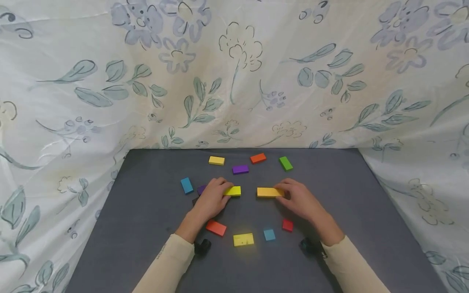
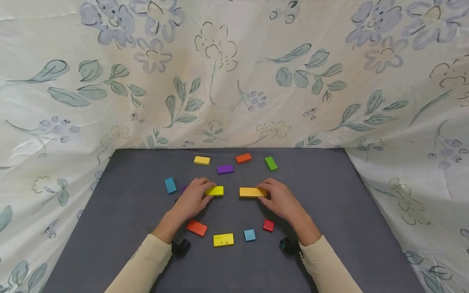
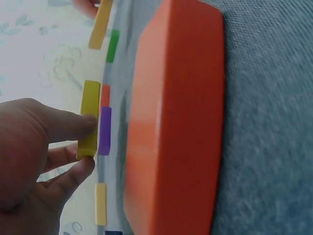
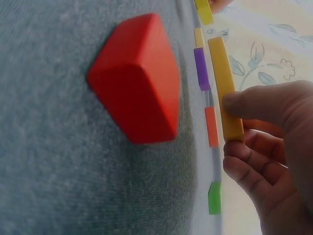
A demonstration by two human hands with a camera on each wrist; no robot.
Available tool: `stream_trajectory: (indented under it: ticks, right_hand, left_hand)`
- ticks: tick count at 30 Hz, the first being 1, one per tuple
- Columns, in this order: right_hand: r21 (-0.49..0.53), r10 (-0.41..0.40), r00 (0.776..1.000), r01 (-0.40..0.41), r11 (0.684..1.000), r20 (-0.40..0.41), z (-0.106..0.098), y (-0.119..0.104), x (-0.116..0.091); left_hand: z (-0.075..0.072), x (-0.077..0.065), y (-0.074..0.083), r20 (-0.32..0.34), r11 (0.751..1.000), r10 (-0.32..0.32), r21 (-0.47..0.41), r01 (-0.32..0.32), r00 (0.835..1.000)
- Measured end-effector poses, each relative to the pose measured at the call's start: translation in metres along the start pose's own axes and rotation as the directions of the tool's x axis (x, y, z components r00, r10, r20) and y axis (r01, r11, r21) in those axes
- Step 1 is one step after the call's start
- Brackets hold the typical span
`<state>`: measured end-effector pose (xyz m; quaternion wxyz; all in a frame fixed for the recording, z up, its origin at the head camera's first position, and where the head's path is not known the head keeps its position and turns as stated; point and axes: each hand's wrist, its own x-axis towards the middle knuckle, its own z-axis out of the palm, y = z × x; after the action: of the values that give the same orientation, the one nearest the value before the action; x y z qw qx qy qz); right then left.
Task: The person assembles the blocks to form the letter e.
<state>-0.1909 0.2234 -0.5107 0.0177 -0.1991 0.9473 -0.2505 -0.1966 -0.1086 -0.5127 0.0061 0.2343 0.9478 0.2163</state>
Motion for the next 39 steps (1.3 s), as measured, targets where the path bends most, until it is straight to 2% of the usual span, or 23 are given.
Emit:
stream_trajectory:
  ticks: [10, 23, 39]
  right_hand:
    - [-0.006, 0.016, 1.0, -0.016, 1.0, 0.01, 0.004, -0.009, -0.001]
    - [-0.016, 0.019, 0.999, -0.018, 1.0, 0.043, 0.009, -0.023, 0.007]
    - [-0.002, 0.065, 0.993, -0.065, 0.998, 0.094, 0.03, -0.028, 0.002]
  left_hand:
    - [0.001, 0.0, 0.006, 0.021, 0.999, 0.037, -0.01, -0.036, 0.999]
    - [0.001, 0.002, 0.009, 0.087, 1.0, 0.028, 0.0, -0.028, 0.996]
    - [0.012, -0.004, 0.01, 0.147, 0.998, 0.061, 0.006, -0.063, 0.987]
